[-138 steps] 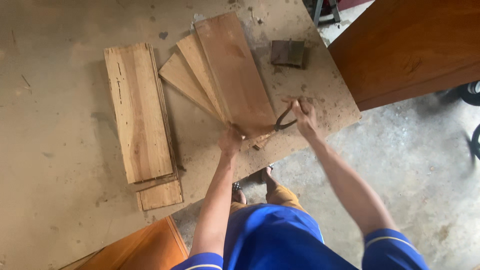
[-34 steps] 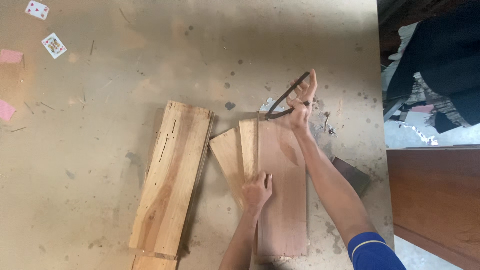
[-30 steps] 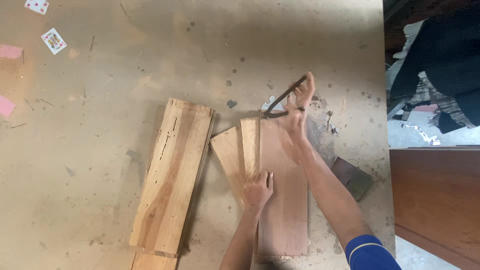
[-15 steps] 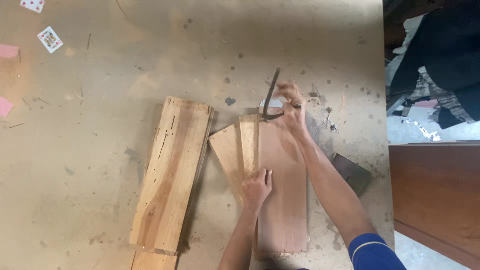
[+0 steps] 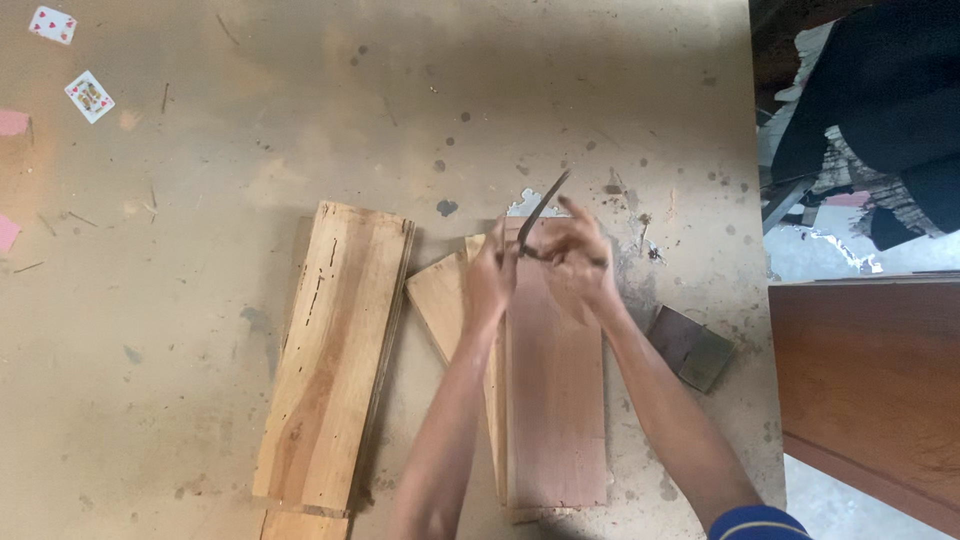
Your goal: The person uses pliers to pull nails out of several wooden planks on a workbench. They repeatedly grip nails with the pliers, extract them, and place the planks aside.
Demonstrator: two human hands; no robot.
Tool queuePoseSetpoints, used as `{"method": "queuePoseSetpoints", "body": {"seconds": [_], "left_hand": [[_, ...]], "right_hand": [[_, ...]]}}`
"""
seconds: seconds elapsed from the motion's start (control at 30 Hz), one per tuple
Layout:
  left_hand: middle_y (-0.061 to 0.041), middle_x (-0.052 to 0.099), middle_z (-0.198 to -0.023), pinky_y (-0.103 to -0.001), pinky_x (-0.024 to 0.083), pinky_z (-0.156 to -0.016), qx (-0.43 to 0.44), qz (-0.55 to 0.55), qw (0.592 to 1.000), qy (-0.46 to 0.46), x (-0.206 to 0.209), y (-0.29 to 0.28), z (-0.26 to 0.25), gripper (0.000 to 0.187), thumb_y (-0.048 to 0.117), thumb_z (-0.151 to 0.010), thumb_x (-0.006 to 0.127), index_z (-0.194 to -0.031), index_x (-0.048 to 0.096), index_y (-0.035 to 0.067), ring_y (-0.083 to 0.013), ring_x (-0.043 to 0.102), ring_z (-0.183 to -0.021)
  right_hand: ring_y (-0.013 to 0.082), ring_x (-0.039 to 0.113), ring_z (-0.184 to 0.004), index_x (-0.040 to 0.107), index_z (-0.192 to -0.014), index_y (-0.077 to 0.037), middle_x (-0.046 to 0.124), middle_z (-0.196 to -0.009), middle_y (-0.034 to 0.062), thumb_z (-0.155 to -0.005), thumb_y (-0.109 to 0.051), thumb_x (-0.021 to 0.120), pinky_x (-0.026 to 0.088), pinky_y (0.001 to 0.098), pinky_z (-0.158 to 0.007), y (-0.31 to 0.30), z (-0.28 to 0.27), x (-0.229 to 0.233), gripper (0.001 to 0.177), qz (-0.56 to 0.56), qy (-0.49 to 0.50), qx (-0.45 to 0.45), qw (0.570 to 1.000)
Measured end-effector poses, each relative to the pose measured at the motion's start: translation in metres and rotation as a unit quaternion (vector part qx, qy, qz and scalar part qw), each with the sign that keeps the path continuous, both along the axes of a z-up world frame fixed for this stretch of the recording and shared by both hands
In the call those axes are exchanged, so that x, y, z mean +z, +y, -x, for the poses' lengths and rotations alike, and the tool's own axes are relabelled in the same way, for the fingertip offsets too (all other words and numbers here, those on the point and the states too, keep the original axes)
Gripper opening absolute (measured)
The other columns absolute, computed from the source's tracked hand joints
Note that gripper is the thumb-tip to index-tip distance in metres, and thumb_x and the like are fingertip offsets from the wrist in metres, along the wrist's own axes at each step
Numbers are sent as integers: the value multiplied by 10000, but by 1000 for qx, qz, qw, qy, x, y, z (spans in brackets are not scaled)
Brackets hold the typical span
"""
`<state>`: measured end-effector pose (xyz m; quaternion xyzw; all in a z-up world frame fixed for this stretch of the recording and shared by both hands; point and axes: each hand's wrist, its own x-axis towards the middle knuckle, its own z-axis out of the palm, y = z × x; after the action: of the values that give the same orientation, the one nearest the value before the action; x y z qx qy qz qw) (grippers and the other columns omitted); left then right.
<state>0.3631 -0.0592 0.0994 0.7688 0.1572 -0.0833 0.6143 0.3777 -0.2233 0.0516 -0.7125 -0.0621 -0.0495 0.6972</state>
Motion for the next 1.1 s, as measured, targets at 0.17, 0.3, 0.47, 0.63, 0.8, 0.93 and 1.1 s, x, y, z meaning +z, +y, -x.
{"method": "queuePoseSetpoints", "body": {"seconds": [0.17, 0.3, 0.47, 0.63, 0.8, 0.93, 1.1], "left_hand": [[53, 769, -897, -424, 583, -919, -251, -274, 928, 35, -89, -12, -58, 360, 600, -981, 498, -1232, 696, 434, -259, 756, -977], [-16, 782, -932, -413, 585, -831, -258, -229, 939, 16, -64, -5, -47, 349, 463, -1028, 538, -1246, 734, 274, -235, 777, -892], [13, 745, -730, -401, 597, -799, -301, -279, 912, 7, -87, -14, -42, 368, 585, -996, 527, -1245, 691, 369, -231, 768, -794], [-26, 650, -721, -341, 484, -672, -151, -259, 952, 67, -84, 9, 24, 409, 334, -1059, 540, -1410, 626, 143, -182, 623, -695], [29, 547, -520, -244, 352, -425, -164, -433, 884, -61, -143, 2, 95, 497, 356, -1056, 559, -1496, 572, 126, -100, 485, -427], [28, 576, -466, -258, 444, -440, -102, -491, 850, -163, -161, 0, 96, 431, 359, -984, 631, -1344, 681, 126, -127, 574, -393], [48, 603, -527, -215, 445, -483, -108, -497, 840, -190, -168, 1, 102, 395, 315, -997, 645, -1341, 678, 125, -77, 584, -451]], "right_hand": [[277, 754, -894, 449, -1550, -129, 226, -1660, 215, -692, 223, 320, 556, 233, -555, -4, 9, 6, 936, -25, 40, 119, 992], [312, 750, -889, 467, -1518, -41, 324, -1582, 280, -631, 208, 342, 515, 196, -496, -5, 5, -8, 929, -83, 35, 107, 990], [348, 754, -912, 616, -1308, 57, 617, -1294, 248, -592, 202, 477, 596, 279, -545, 2, -4, -8, 744, -129, 48, 78, 987], [332, 681, -1095, 570, -1330, -55, 511, -1438, 195, -639, 89, 405, 566, 452, -933, -8, -40, -1, 724, -131, 39, -53, 989], [370, 638, -1232, 534, -1338, -96, 385, -1536, 191, -648, 125, 373, 477, 550, -1143, 4, -59, 16, 742, -148, -4, -98, 984], [408, 610, -1243, 487, -1386, -51, 353, -1543, 199, -630, 12, 410, 440, 609, -1148, 11, -63, 10, 762, -135, -23, -56, 989], [373, 613, -1246, 483, -1435, -80, 352, -1574, 164, -760, -193, 502, 432, 621, -1144, 24, -56, -3, 684, -126, -57, -33, 990]]}}
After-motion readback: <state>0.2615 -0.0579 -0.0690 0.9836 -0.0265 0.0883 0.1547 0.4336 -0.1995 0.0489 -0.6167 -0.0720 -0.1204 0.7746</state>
